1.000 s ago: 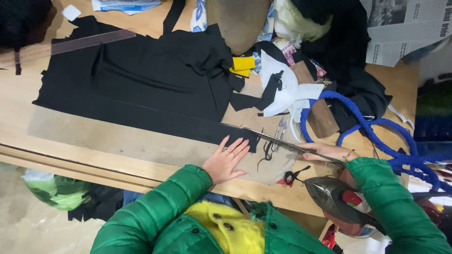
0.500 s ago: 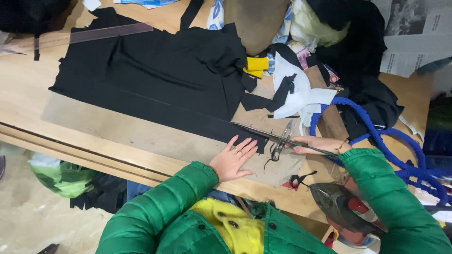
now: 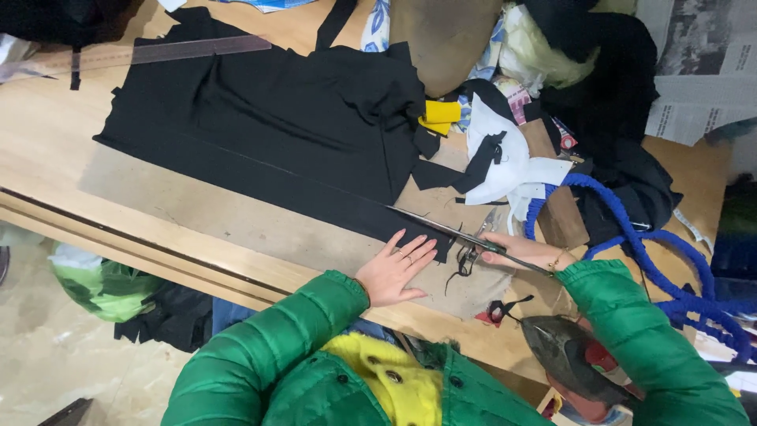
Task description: The person lays a piece of black fabric flat on a wooden table and uses a ruler and chalk to mark a straight line. They then use scissors to cut the fabric along the marked line, creating a long strip. The person continues to cut and trim the fabric into smaller pieces.
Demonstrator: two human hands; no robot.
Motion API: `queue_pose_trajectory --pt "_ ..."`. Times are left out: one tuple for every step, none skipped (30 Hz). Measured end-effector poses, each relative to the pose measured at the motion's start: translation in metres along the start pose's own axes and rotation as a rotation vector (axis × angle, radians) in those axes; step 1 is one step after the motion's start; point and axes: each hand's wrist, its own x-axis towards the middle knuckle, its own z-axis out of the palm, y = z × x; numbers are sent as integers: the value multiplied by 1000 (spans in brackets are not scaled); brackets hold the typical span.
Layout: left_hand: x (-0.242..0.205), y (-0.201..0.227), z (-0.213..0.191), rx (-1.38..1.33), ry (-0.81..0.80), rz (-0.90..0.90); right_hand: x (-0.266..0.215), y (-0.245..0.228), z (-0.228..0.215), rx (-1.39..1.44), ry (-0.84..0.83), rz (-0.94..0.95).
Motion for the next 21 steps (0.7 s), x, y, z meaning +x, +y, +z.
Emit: queue_pose_trajectory --pt "0 0 -1 -1 -2 -2 1 2 1 22 15 3" --pt "0 0 -1 -3 -4 -3 2 4 2 43 31 6" --pt "0 -1 0 -3 -3 -5 3 5 1 41 30 6" --pt "0 -1 2 1 1 -2 5 7 0 49 34 6" --pt "0 -1 4 4 5 2 6 9 -1 57 38 6" --pt "-1 -1 4 5 5 -1 8 11 -1 56 36 5" --pt "-1 -1 4 4 4 -1 9 14 -1 60 39 4" --pt "-1 -1 4 5 3 -2 11 16 -2 63 43 2" --pt "0 0 4 7 3 -4 12 18 -1 61 42 0" --pt "0 0 3 9 3 -5 12 20 1 65 42 6" --pt "0 0 3 10 2 -5 13 22 2 70 42 12" --pt "0 0 2 11 4 -8 16 29 3 67 40 11" --pt "1 1 1 17 11 -9 20 35 5 72 32 17" --pt "0 0 1 24 18 -10 25 42 6 77 25 22" --pt "0 0 2 26 19 -13 23 36 5 74 24 20" --pt "0 0 4 19 34 -9 20 31 4 58 7 24" --pt "0 0 5 13 50 -4 18 25 2 43 -10 28" --pt "0 -1 5 15 51 -7 15 9 0 40 -11 26" --pt "0 -1 5 15 59 -8 12 -6 -1 38 -15 17" --pt "-1 0 6 15 67 -9 9 -21 -2 37 -19 9" --pt "-1 0 6 16 67 -12 8 -29 -2 35 -22 8"
